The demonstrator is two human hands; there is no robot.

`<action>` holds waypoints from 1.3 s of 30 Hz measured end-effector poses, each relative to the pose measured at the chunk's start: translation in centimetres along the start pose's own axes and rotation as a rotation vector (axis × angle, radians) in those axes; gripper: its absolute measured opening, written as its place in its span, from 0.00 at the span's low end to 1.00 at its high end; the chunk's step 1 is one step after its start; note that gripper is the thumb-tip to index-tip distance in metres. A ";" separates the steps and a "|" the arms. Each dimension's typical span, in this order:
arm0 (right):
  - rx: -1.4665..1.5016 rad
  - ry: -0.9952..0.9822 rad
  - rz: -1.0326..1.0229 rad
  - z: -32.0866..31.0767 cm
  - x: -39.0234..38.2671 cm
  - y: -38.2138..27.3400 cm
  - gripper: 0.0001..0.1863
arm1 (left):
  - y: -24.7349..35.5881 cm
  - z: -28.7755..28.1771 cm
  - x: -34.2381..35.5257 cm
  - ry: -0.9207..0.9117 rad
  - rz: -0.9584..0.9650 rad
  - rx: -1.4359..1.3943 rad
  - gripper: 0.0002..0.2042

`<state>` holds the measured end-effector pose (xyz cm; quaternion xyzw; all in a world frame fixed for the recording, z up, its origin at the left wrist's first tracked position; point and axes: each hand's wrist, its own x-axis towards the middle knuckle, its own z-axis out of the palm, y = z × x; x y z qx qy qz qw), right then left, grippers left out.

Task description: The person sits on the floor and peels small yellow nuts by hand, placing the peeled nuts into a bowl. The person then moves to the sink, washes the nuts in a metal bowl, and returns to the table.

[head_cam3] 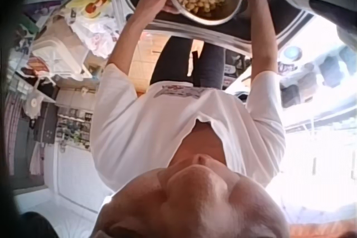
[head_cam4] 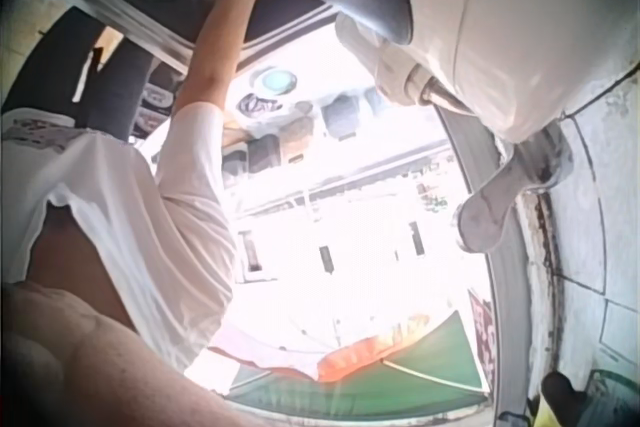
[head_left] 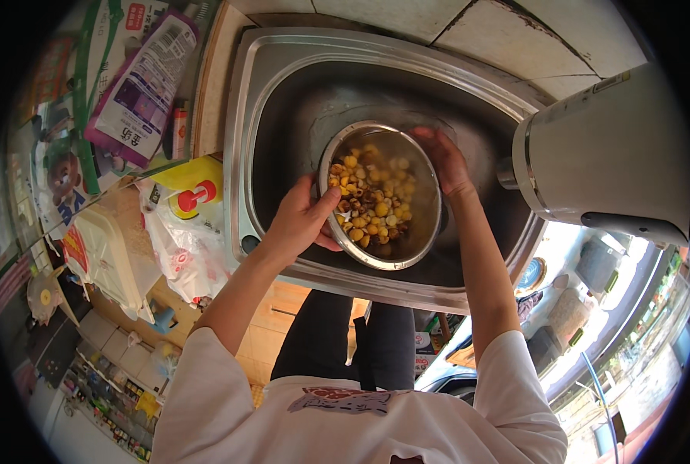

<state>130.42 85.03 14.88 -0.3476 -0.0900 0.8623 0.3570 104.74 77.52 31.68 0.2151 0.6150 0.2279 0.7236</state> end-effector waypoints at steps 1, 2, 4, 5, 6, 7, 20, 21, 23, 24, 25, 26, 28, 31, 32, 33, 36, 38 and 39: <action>-0.018 0.001 -0.005 0.1 0.0 -0.1 0.22 | 0.1 0.1 0.0 -0.006 -0.004 -0.012 0.26; -0.037 0.002 -0.010 0.1 0.1 -0.1 0.23 | 0.2 0.1 -0.1 -0.011 -0.008 -0.025 0.26; -0.035 -0.007 0.010 -0.2 0.2 -0.1 0.23 | 0.4 0.4 -0.1 -0.003 0.001 -0.047 0.28; -0.034 -0.012 0.020 -0.3 0.2 -0.1 0.23 | 0.5 0.5 -0.1 0.001 0.005 -0.059 0.29; -0.051 0.003 0.009 -0.6 0.2 0.1 0.23 | 0.6 0.6 -0.2 -0.003 0.007 -0.068 0.29; -0.066 0.018 -0.002 -0.9 0.2 0.2 0.23 | 0.8 0.7 -0.2 -0.007 0.009 -0.077 0.29; -0.127 0.029 -0.021 0.7 -0.5 0.8 0.22 | 1.3 1.1 -0.7 0.018 0.042 -0.119 0.31; -0.120 0.061 -0.005 1.0 -0.6 1.0 0.22 | 1.5 1.2 -0.9 0.039 0.037 -0.124 0.30; -0.107 0.123 0.028 1.4 -0.6 1.3 0.22 | 1.9 1.4 -1.3 0.083 0.025 -0.134 0.28; -0.097 0.110 0.031 1.7 -0.8 1.3 0.22 | 1.9 1.5 -1.6 0.093 0.046 -0.144 0.28; -0.087 0.097 0.033 2.1 -0.9 1.2 0.23 | 2.0 1.5 -1.8 0.103 0.067 -0.156 0.27; -0.077 0.084 0.036 2.4 -0.9 1.3 0.23 | 2.0 1.4 -2.0 0.112 0.088 -0.167 0.26; -0.036 0.076 0.011 2.4 -0.6 1.6 0.23 | 1.9 1.3 -2.1 0.123 0.118 -0.175 0.23; -0.001 0.058 0.006 2.5 -0.4 2.1 0.24 | 1.8 1.0 -2.2 0.122 0.119 -0.195 0.20; 0.007 0.051 0.010 2.5 -0.3 2.2 0.24 | 1.8 0.9 -2.2 0.118 0.113 -0.203 0.19; -0.024 0.054 -0.005 2.8 -0.4 2.3 0.25 | 1.8 0.8 -2.3 0.120 0.115 -0.204 0.19; -0.094 0.049 -0.028 3.6 -0.7 2.4 0.26 | 1.9 0.8 -2.7 0.124 0.125 -0.213 0.20; -0.109 0.027 -0.013 3.9 -0.9 2.5 0.26 | 2.2 1.0 -3.1 0.123 0.138 -0.231 0.20; -0.106 0.008 0.000 4.3 -1.1 2.4 0.25 | 2.5 1.1 -3.4 0.126 0.145 -0.234 0.19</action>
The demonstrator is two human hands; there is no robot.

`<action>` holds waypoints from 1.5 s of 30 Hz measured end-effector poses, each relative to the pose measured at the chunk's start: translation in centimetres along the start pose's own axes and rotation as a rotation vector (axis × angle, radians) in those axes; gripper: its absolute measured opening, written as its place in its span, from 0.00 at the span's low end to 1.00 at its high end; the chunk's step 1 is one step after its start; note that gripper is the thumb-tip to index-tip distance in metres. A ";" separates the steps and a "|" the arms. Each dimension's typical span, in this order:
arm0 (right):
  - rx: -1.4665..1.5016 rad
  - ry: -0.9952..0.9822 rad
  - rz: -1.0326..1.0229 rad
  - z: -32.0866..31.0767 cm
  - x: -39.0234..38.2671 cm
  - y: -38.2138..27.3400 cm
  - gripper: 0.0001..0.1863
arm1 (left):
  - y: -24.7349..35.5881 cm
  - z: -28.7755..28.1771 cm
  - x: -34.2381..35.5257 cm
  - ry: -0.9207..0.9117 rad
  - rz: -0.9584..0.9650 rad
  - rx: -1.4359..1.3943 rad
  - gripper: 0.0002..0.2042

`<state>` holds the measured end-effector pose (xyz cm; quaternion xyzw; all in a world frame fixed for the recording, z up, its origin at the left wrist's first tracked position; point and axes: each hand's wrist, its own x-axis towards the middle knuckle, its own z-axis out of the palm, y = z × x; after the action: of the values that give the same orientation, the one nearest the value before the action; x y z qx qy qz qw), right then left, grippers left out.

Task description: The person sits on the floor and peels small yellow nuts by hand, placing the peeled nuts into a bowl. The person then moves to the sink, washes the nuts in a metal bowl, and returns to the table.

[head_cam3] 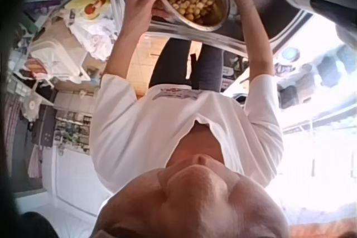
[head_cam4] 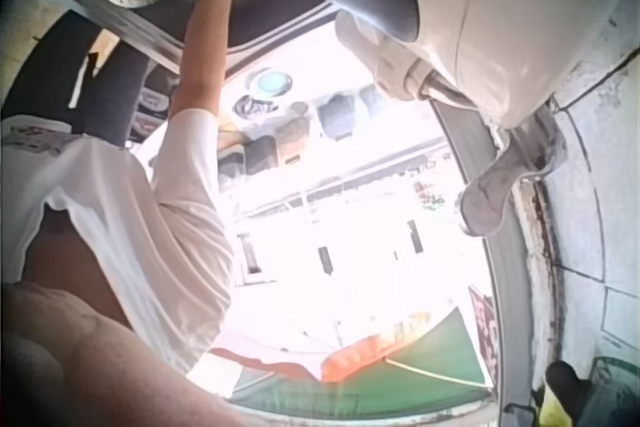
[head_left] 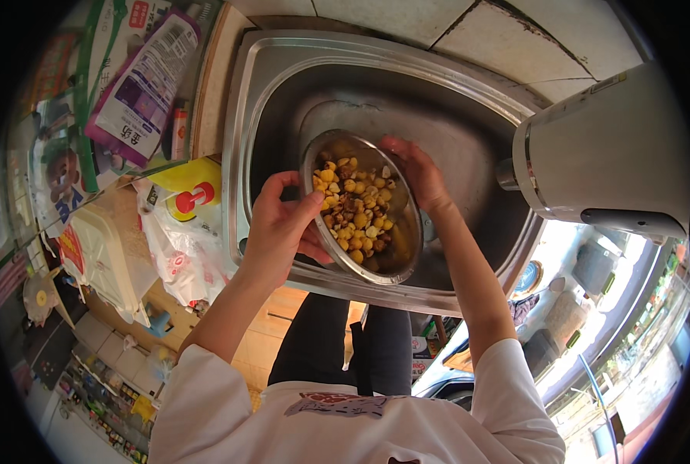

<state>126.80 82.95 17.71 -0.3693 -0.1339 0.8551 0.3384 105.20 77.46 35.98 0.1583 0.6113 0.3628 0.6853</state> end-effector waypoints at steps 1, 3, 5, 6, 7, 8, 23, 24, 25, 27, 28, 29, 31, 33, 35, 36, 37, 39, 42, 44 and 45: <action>0.004 -0.020 0.012 0.4 -0.2 -0.1 0.25 | 0.4 0.2 -0.3 0.003 0.007 -0.003 0.19; -0.053 -0.034 0.011 1.1 -0.6 -0.4 0.24 | 0.9 0.5 -0.7 0.006 0.019 -0.007 0.19; -0.173 -0.023 -0.013 1.7 -0.9 -0.5 0.24 | 1.2 0.6 -1.1 0.006 0.031 -0.007 0.19; -0.240 -0.009 -0.047 2.2 -1.1 -0.5 0.23 | 1.4 0.8 -1.2 0.007 0.038 -0.006 0.18; -0.306 0.006 -0.081 2.8 -1.4 -0.2 0.23 | 1.6 0.9 -1.3 0.008 0.045 -0.004 0.18; -0.372 0.021 -0.115 3.1 -1.6 -0.1 0.23 | 1.7 1.0 -1.4 0.009 0.051 -0.003 0.18; -1.226 -0.352 -0.516 5.2 -5.0 0.4 0.28 | 0.9 0.6 -1.7 0.046 0.097 -0.031 0.16; -1.230 -0.356 -0.504 5.4 -4.9 0.3 0.28 | 1.0 0.8 -1.8 0.048 0.100 -0.020 0.17; -1.233 -0.360 -0.494 5.5 -4.8 0.1 0.28 | 1.0 1.1 -2.0 0.046 0.114 -0.004 0.16; -1.170 -0.337 -0.486 5.8 -4.5 0.0 0.27 | 1.2 1.6 -2.2 0.034 0.119 -0.021 0.16; -1.090 -0.326 -0.465 5.8 -4.2 0.1 0.27 | 1.5 1.8 -2.3 0.027 0.123 -0.027 0.17; -1.009 -0.316 -0.446 6.0 -3.9 0.2 0.26 | 1.6 2.0 -2.5 0.033 0.127 -0.019 0.17; -0.811 -0.292 -0.397 7.1 -3.6 0.0 0.25 | 2.1 2.4 -2.5 0.051 0.140 0.007 0.17; -0.896 -0.264 -0.480 6.8 -3.0 0.8 0.26 | 2.1 2.3 -2.6 0.068 0.179 0.059 0.16; -0.903 -0.259 -0.601 7.5 -2.1 1.8 0.27 | 2.6 2.5 -2.9 0.057 0.185 0.054 0.15; -0.921 -0.267 -0.603 8.0 -2.3 1.7 0.28 | 2.3 2.5 -3.1 0.036 0.172 0.058 0.15; -0.940 -0.275 -0.604 8.4 -2.4 1.6 0.28 | 2.5 2.6 -3.1 0.044 0.173 0.072 0.15; -0.991 -0.261 -0.661 8.9 -2.5 1.8 0.28 | 3.3 2.9 -3.2 0.051 0.160 0.110 0.15; -1.023 -0.261 -0.755 9.6 -2.8 2.4 0.28 | 4.4 3.5 -3.6 0.059 0.183 0.152 0.15; -1.044 -0.240 -0.755 10.4 -3.1 2.6 0.29 | 4.9 3.7 -3.8 0.060 0.195 0.194 0.15; -1.059 -0.219 -0.754 10.7 -3.4 2.6 0.30 | 5.1 4.0 -4.0 0.060 0.193 0.206 0.15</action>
<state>119.55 78.99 25.68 -0.3244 -0.6904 0.5290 0.3719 107.49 79.14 43.05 0.2749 0.6477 0.3667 0.6087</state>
